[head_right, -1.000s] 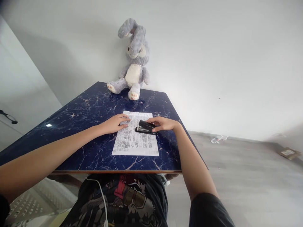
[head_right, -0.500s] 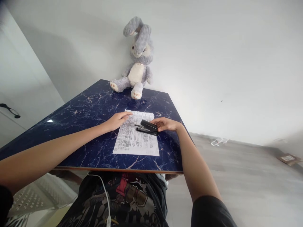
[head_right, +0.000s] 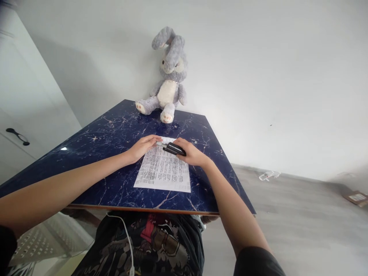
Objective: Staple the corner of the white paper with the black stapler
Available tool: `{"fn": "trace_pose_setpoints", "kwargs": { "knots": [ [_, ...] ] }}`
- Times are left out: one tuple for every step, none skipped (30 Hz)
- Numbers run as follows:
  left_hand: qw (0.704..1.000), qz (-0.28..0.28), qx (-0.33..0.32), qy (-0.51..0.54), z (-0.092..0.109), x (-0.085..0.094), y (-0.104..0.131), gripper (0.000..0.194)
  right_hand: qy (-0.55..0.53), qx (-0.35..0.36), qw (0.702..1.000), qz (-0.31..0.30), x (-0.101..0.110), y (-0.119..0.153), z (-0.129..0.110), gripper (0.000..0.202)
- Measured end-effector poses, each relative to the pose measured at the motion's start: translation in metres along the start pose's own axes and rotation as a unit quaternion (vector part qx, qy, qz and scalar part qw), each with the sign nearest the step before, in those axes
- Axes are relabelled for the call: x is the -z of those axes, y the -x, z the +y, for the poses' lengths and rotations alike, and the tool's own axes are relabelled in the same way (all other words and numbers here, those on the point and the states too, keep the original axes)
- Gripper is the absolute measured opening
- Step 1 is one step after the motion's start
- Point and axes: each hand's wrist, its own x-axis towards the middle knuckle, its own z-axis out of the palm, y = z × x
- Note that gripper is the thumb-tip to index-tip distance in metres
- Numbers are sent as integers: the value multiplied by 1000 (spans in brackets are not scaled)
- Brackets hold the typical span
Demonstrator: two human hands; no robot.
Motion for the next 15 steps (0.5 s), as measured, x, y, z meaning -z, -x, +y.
{"fn": "trace_pose_setpoints", "kwargs": {
  "knots": [
    [998,-9,28,52,1,-1,0,34,58,-3,998,33,-3,-1,-3,54],
    [994,-24,54,96,3,-1,0,35,120,-5,991,56,-7,-3,-5,59],
    [987,-41,74,134,4,-1,0,35,177,-3,982,66,-10,-5,-8,64],
    [981,-56,89,164,6,-1,1,33,223,2,973,66,-14,-7,-10,66],
    [975,-63,97,190,6,-1,1,31,256,9,965,60,-17,-8,-12,67],
    [971,-63,101,208,7,-1,1,28,276,19,960,52,-19,-10,-14,65],
    [968,-58,104,220,7,-1,1,25,287,30,956,45,-21,-11,-16,63],
    [967,-51,108,226,6,-2,0,23,293,38,955,37,-22,-12,-17,60],
    [966,-43,112,228,5,-2,0,22,295,42,954,31,-22,-13,-18,58],
    [966,-35,116,229,3,-2,0,21,296,43,954,27,-22,-13,-19,57],
    [965,-26,120,230,1,-2,-1,20,295,43,954,26,-22,-13,-19,56],
    [965,-19,125,229,-1,-1,-2,20,290,39,956,29,-22,-12,-19,57],
    [966,-11,129,226,-3,-1,-2,19,280,30,959,39,-23,-12,-18,58],
    [967,-1,130,217,-4,0,-2,19,262,17,963,55,-23,-12,-16,59],
    [971,13,127,202,-5,0,-2,19,234,1,969,78,-23,-12,-15,61]
  ]
}}
